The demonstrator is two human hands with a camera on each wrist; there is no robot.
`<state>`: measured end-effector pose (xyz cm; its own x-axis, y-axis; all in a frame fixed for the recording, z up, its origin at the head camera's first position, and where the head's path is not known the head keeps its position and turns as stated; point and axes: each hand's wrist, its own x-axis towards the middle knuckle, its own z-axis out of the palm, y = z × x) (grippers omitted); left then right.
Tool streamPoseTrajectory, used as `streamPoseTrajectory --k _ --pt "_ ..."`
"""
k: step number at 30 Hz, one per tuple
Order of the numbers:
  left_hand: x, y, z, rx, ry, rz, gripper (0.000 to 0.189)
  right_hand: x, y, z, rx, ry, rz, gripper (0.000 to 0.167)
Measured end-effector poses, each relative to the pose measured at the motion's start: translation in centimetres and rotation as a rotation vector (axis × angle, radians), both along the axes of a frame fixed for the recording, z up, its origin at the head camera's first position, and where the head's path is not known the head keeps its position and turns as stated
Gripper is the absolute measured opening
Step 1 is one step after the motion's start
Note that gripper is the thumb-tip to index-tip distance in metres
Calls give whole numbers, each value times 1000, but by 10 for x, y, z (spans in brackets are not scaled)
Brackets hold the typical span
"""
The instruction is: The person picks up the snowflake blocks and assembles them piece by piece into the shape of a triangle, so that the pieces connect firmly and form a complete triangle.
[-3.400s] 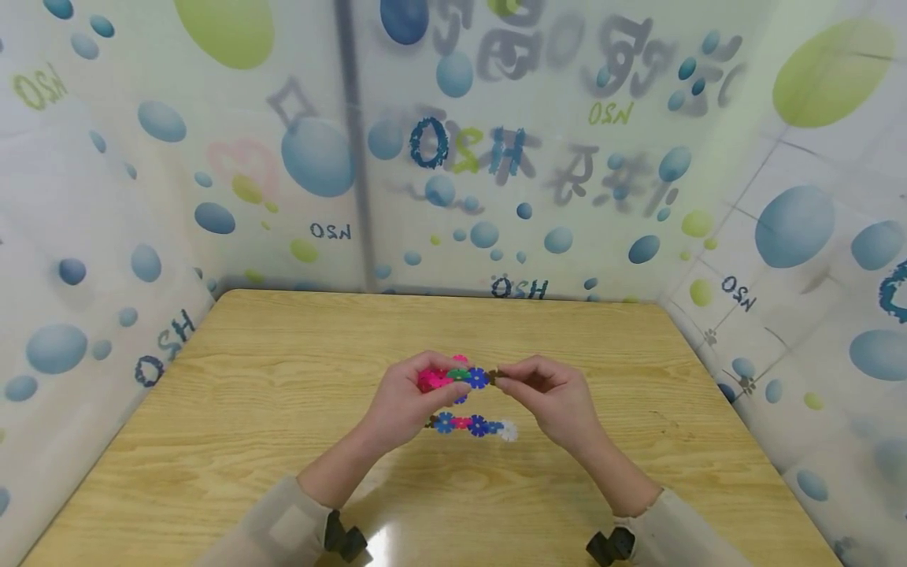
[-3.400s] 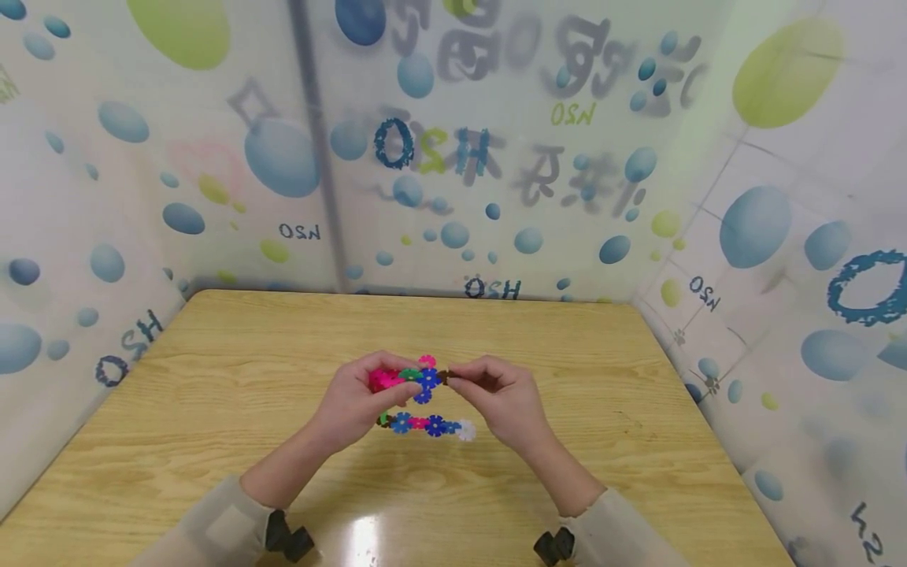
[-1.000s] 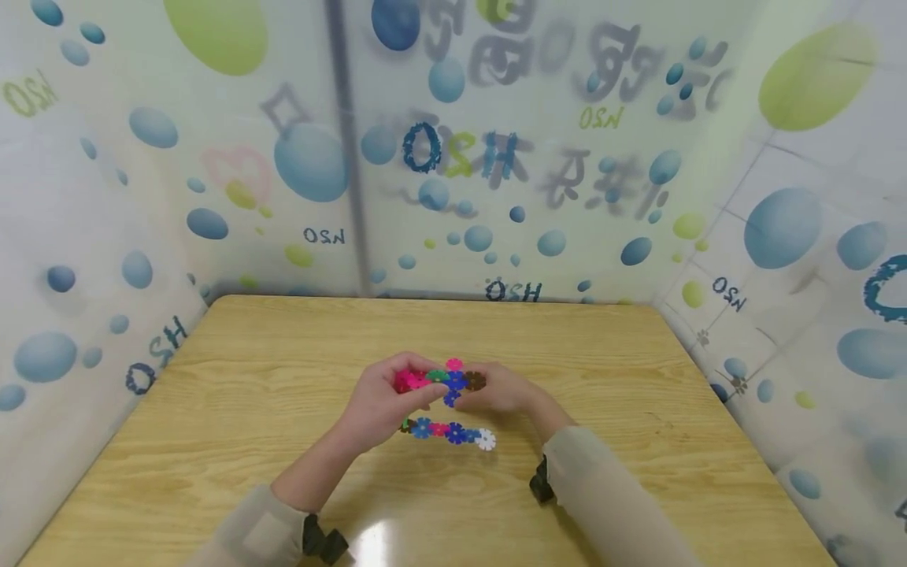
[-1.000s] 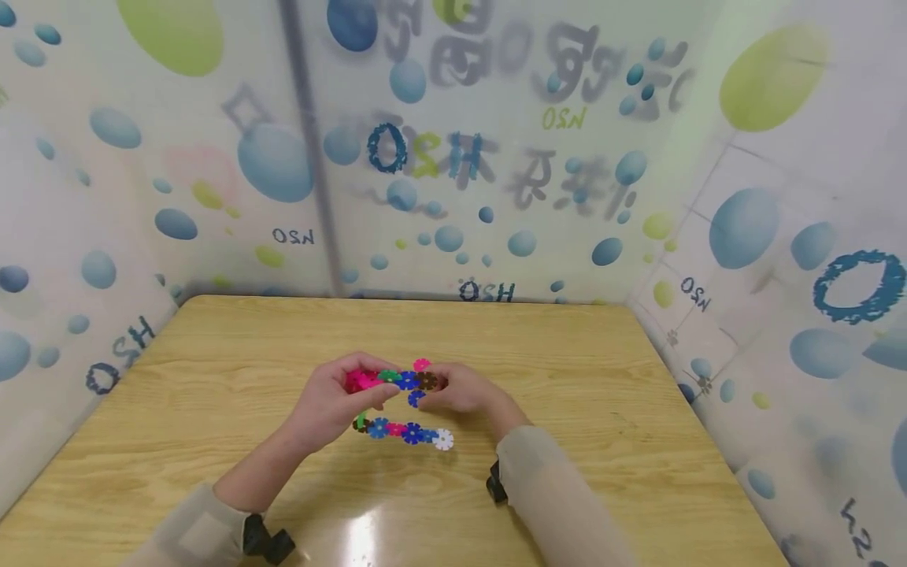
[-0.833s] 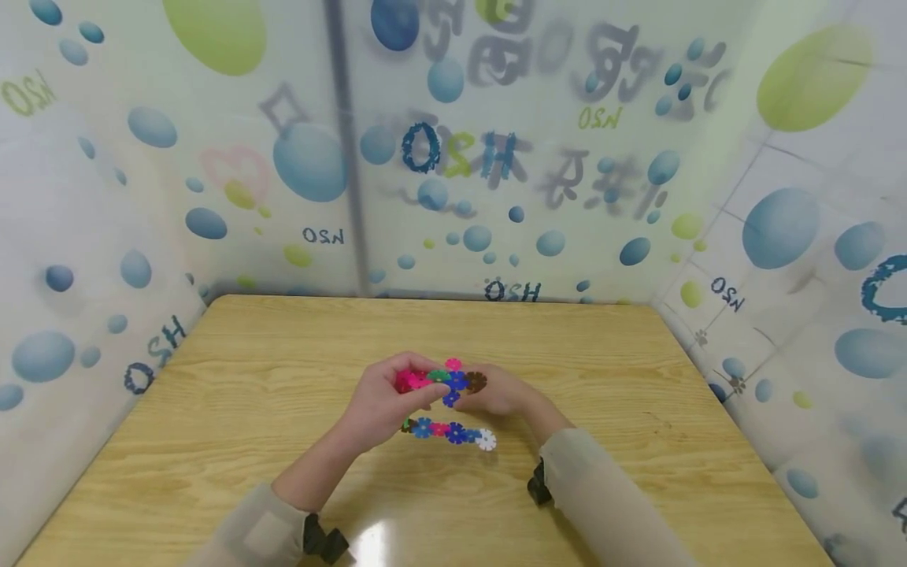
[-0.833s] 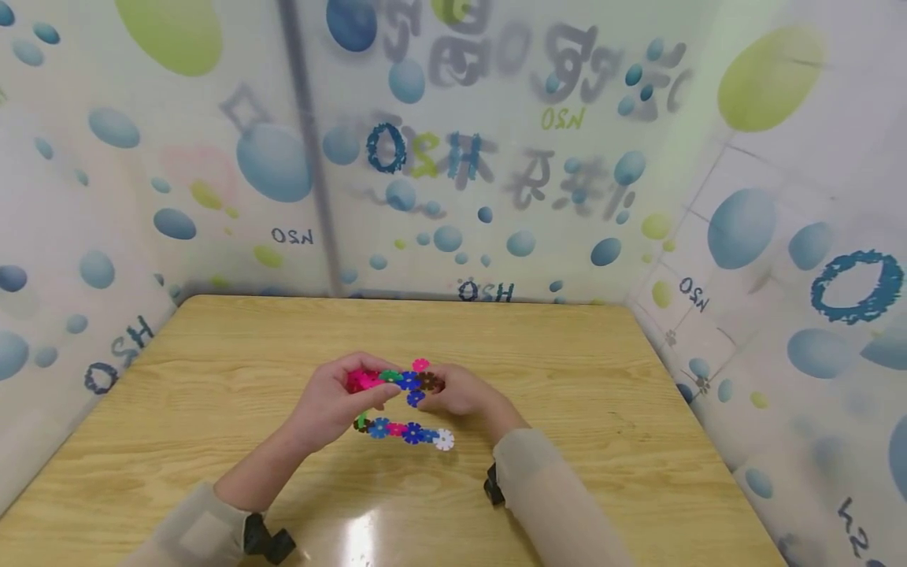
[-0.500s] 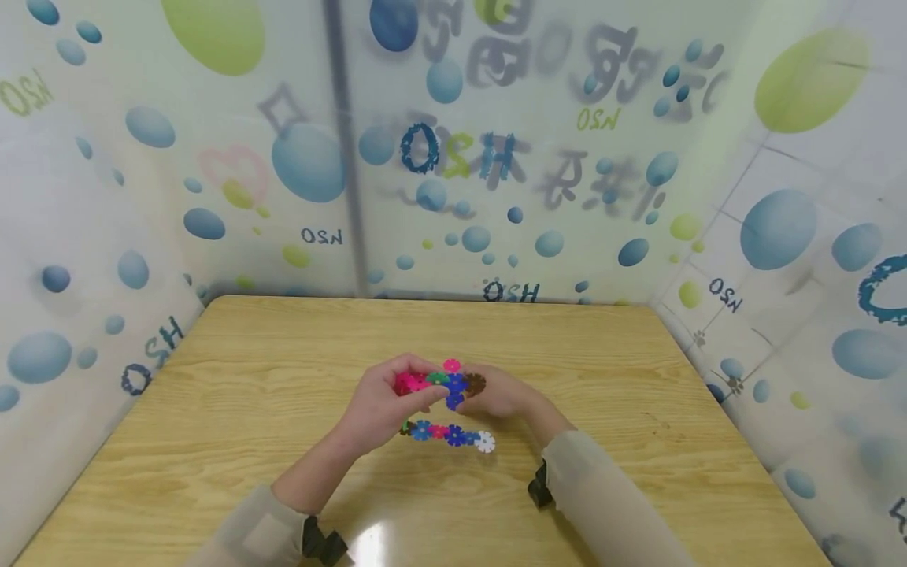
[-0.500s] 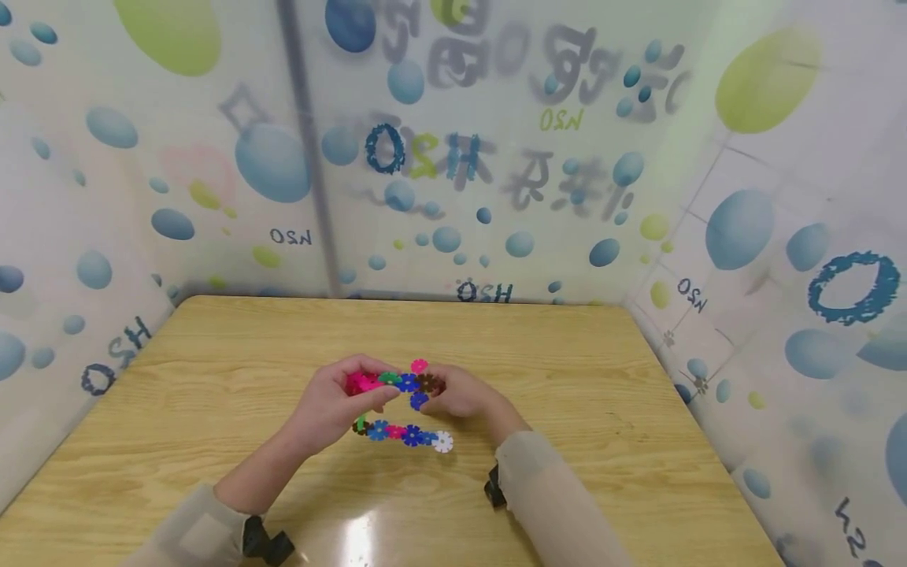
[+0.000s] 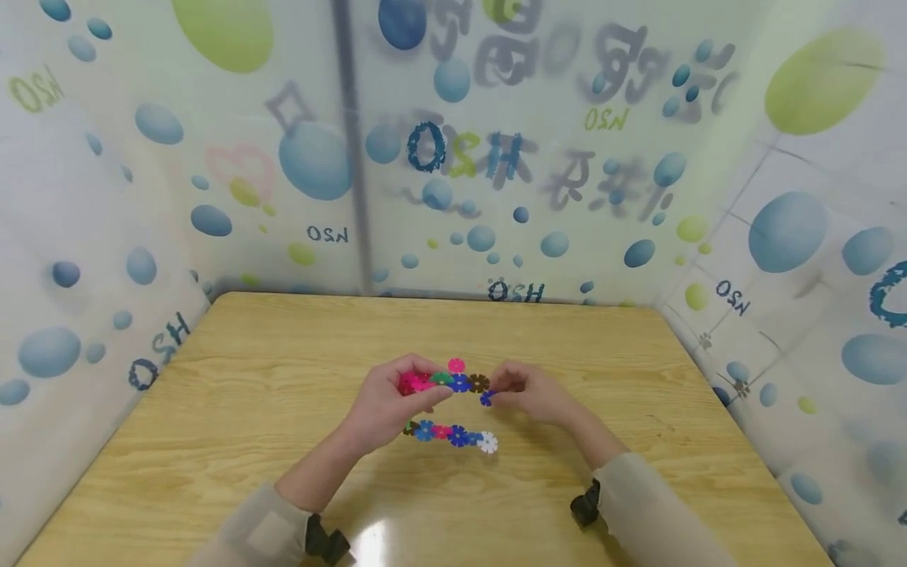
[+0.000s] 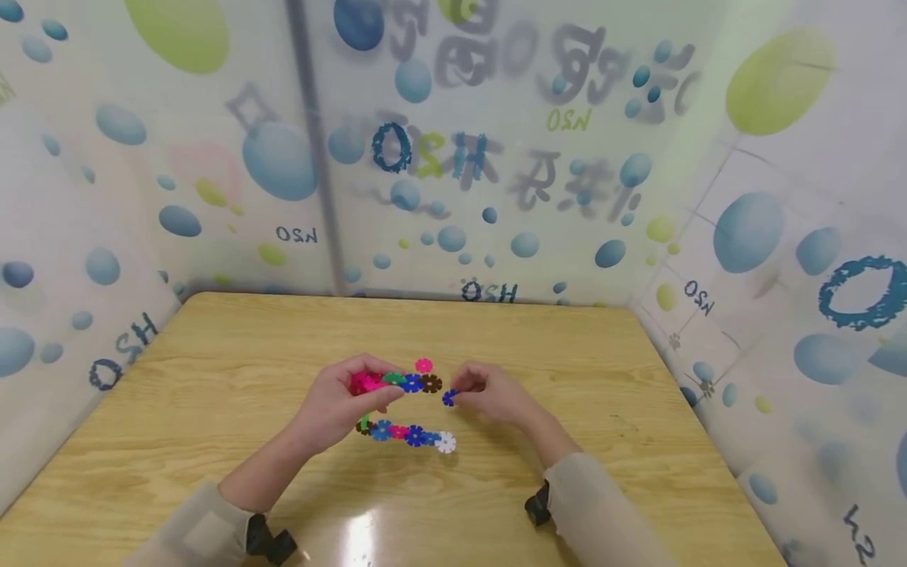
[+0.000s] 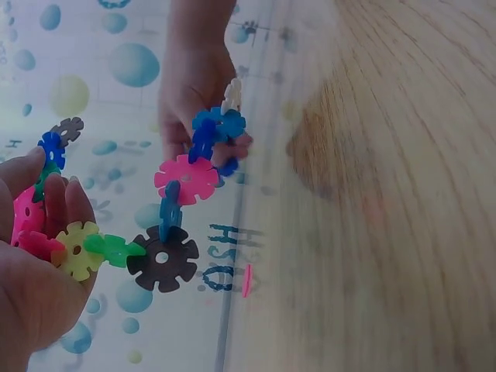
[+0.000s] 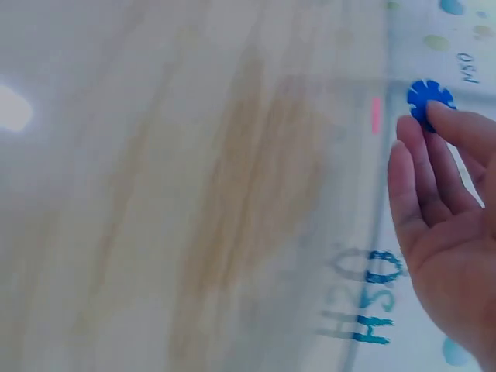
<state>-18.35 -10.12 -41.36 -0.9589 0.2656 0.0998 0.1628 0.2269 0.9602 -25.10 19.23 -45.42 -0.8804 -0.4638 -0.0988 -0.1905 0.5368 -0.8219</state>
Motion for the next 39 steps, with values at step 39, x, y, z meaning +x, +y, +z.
streamPoseTrajectory --k 39 --pt "0 7 -4 9 33 -3 21 70 5 61 -647 -343 -133 44"
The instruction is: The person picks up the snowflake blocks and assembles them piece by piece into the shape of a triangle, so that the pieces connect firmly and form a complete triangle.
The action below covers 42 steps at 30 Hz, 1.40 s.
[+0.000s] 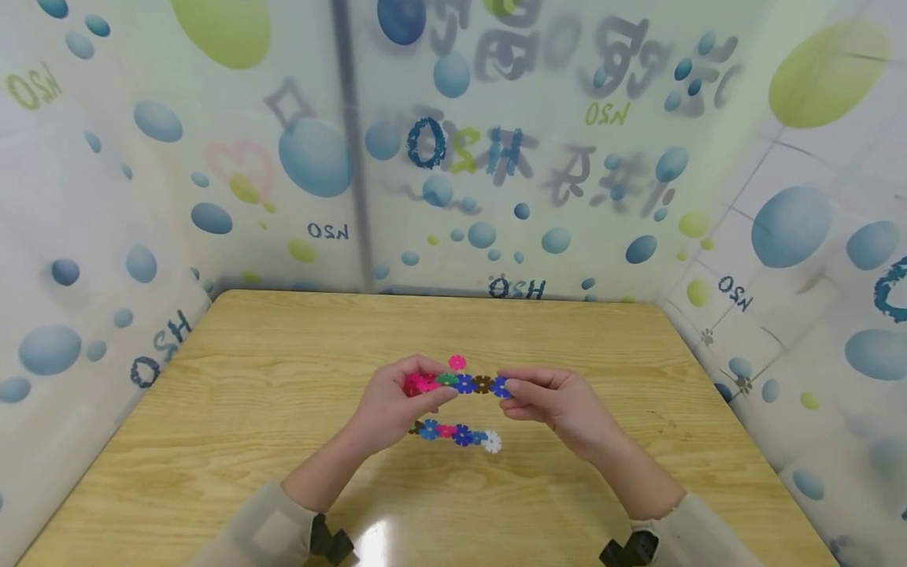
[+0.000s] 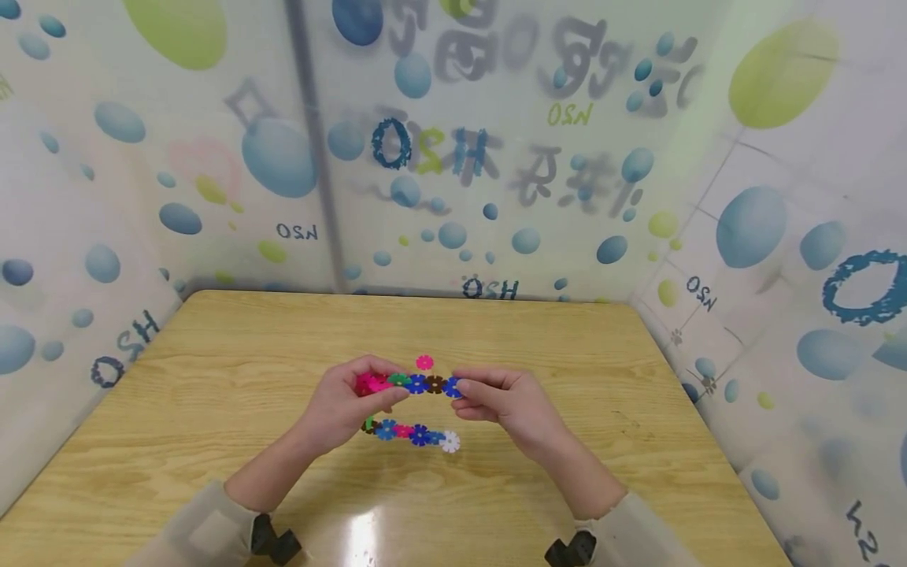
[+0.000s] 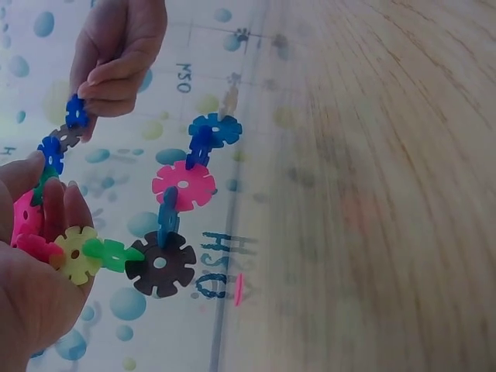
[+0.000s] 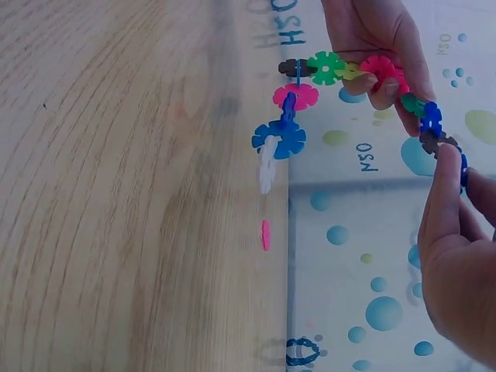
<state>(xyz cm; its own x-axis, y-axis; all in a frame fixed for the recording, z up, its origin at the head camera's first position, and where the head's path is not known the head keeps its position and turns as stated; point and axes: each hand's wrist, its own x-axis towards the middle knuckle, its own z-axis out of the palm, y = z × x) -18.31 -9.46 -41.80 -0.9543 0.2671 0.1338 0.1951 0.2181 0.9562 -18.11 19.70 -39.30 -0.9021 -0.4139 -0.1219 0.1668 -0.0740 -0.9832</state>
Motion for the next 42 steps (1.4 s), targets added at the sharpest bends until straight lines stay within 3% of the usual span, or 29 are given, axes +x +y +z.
streamPoseTrajectory --k 10,19,33,42 --pt "1 -2 1 -1 0 -15 20 0 0 -2 138 53 5 51" --pt "3 0 1 -4 -12 -36 20 3 -6 -11 85 63 -23 50" --pt "4 1 -2 12 -25 -23 21 1 -7 -7 126 90 -30 47" --pt "4 4 3 14 -76 26 22 0 -7 -5 134 125 -31 47"
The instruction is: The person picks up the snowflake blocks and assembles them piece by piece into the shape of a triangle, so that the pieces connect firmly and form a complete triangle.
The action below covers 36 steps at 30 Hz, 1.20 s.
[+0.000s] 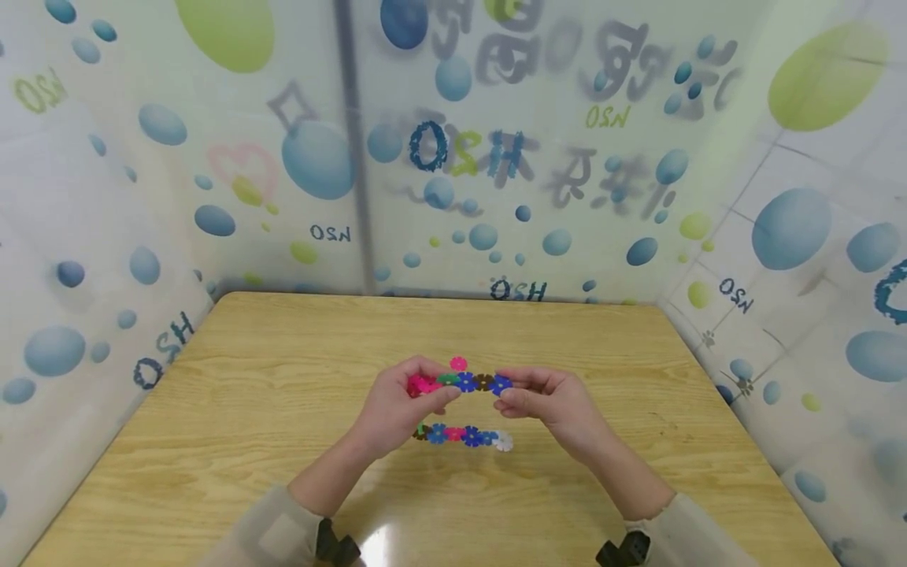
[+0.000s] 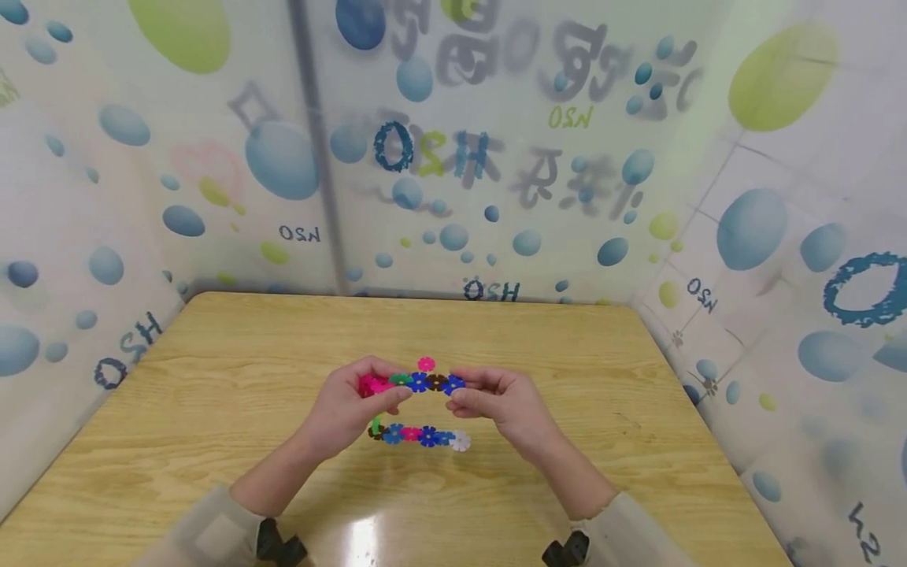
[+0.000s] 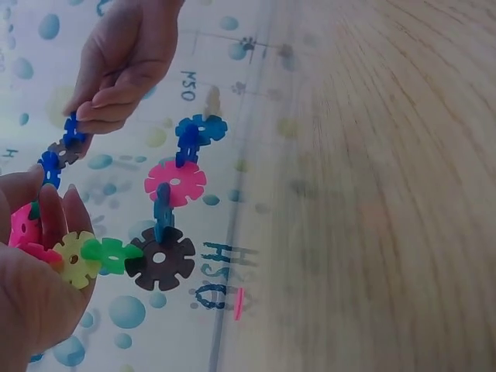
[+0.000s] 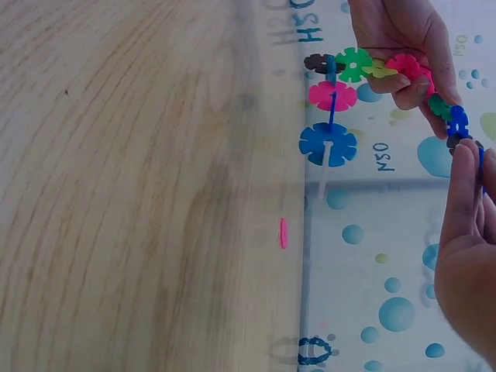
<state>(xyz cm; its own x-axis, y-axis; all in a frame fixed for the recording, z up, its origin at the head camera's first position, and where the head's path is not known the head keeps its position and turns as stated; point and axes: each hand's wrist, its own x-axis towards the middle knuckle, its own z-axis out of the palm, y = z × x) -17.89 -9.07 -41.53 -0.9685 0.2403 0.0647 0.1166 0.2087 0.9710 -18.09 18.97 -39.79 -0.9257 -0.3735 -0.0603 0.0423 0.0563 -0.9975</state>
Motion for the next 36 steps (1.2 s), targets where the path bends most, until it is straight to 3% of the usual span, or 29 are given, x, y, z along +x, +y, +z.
streamPoseTrajectory --k 17,25,30,36 --pt "-3 4 3 32 -28 -66 25 -1 9 -1 15 26 21 46" --pt "-3 3 1 62 -55 1 28 -6 7 -1 215 125 -10 45" --pt "-6 1 3 250 -95 59 29 -7 14 -10 289 131 -18 51" --pt "-10 1 6 509 -104 87 18 -4 16 -27 287 -15 106 64"
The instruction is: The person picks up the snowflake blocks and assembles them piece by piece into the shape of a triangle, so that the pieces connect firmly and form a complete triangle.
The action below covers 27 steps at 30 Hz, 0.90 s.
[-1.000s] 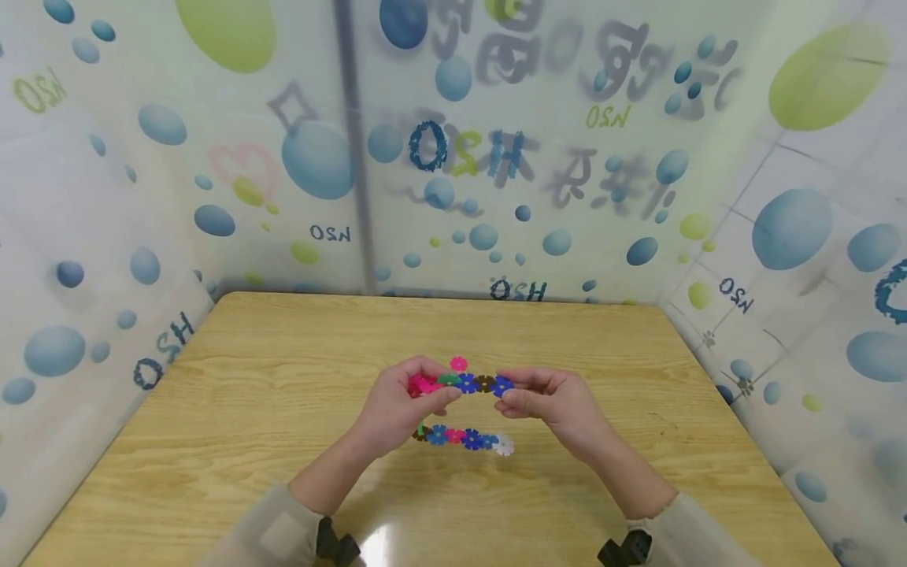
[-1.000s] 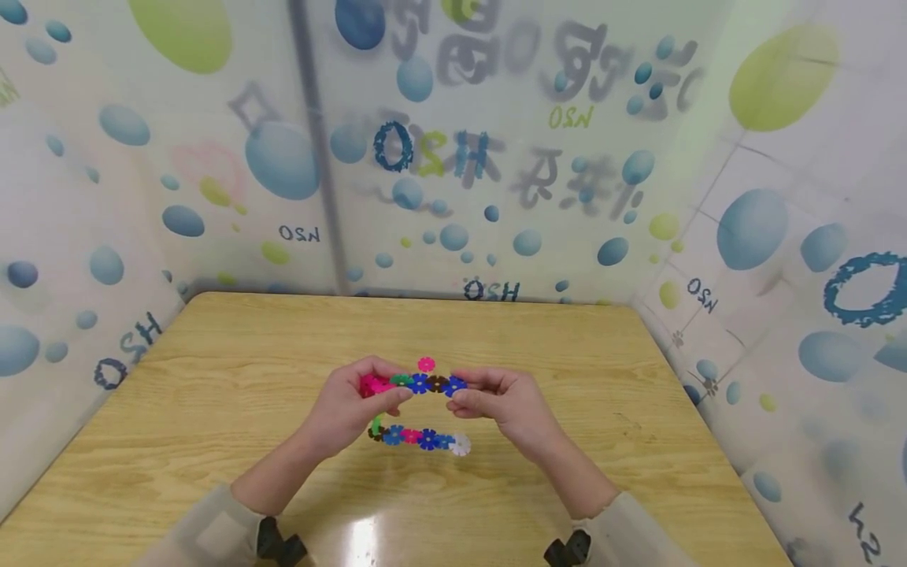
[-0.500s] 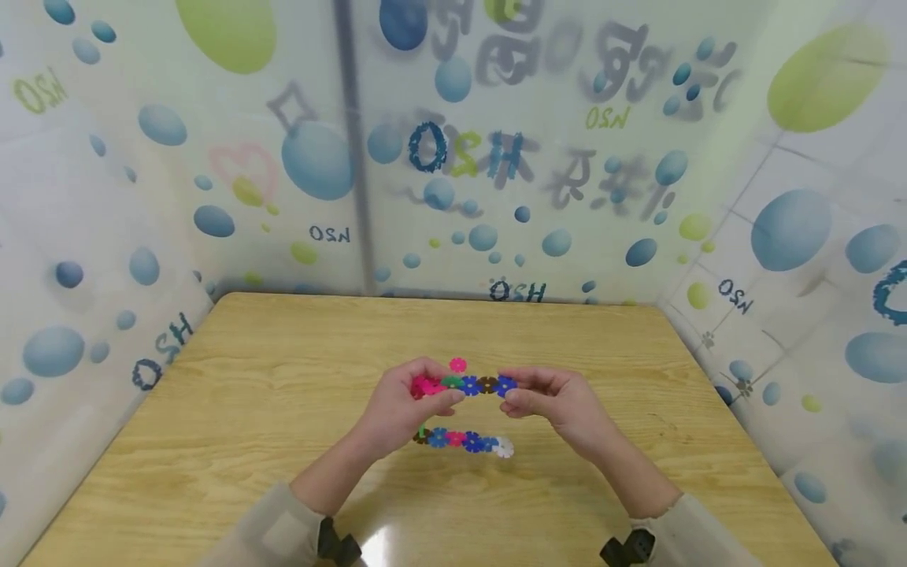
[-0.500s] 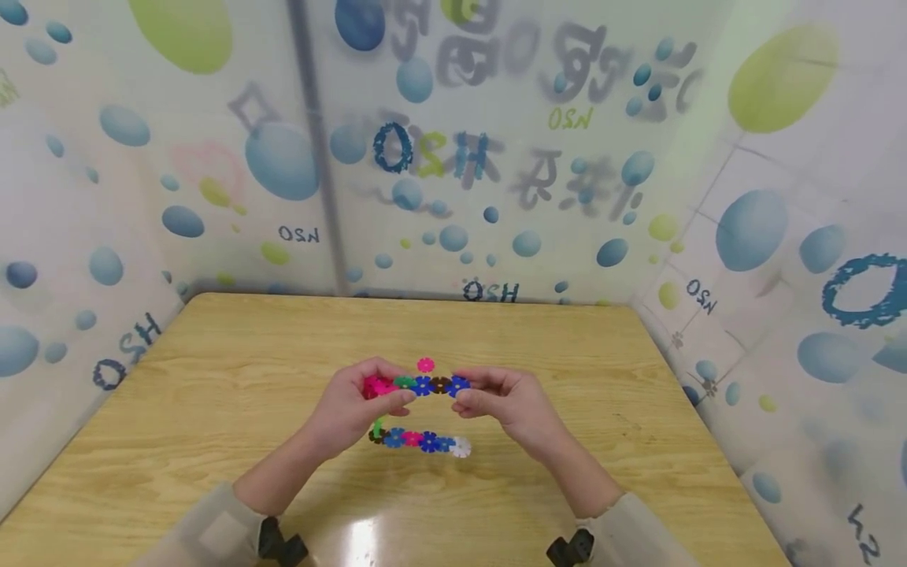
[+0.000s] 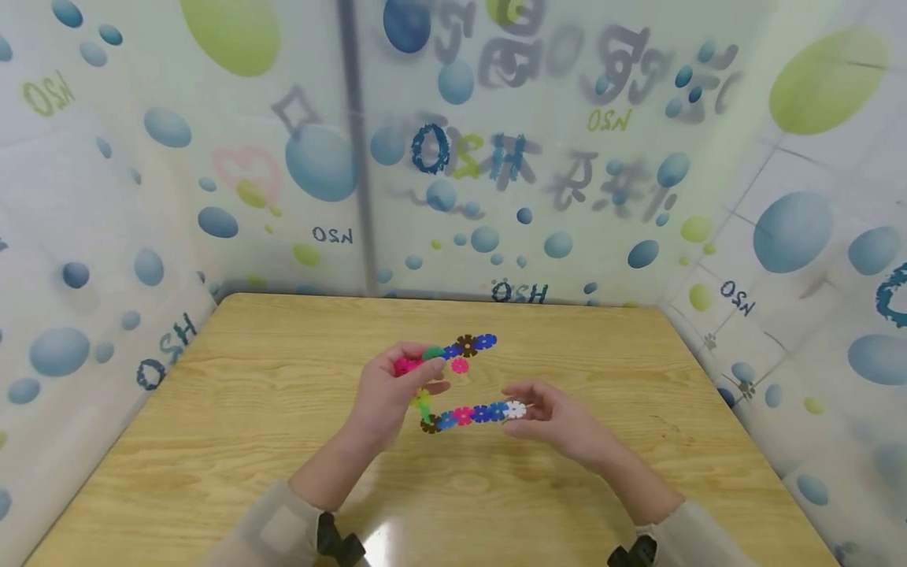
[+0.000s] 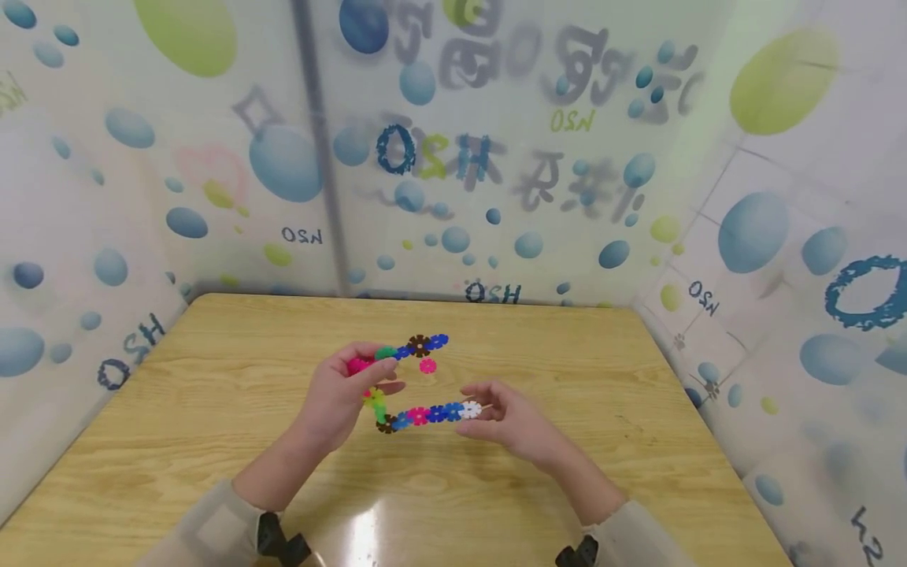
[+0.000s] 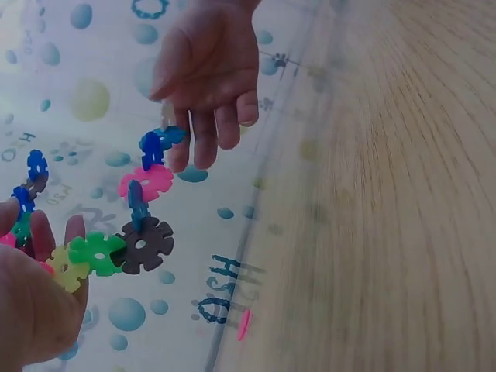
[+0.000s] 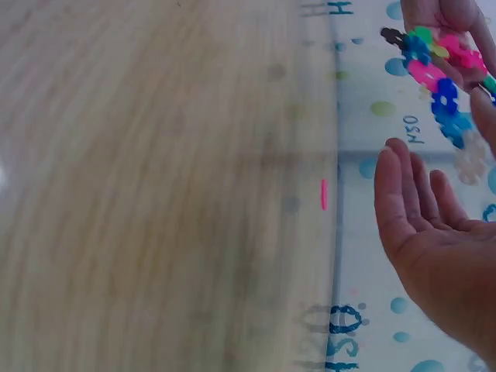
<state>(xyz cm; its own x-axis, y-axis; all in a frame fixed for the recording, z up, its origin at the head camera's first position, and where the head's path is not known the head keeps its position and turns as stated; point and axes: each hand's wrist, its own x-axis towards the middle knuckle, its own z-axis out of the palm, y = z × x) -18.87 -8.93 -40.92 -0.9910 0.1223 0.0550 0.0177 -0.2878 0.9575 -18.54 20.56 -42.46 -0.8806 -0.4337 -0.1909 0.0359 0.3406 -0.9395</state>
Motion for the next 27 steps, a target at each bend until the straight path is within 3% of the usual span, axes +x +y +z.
streamPoseTrajectory --k 4,8,14,17,21,27 --pt "-2 2 0 82 -32 -4 13 2 -5 -3 -80 -43 7 52" --pt "-2 5 -3 117 -89 -6 14 2 -8 -1 -164 5 -36 38" --pt "0 9 -6 21 -106 30 7 3 -13 11 -205 57 -122 38" --pt "0 8 -9 -41 -93 19 6 1 -13 14 -186 89 -146 42" --pt "0 4 -11 -136 -76 -61 18 -2 -10 20 -165 119 -147 38" --pt "3 0 -10 -309 21 -271 40 -5 -8 28 -161 130 -118 36"
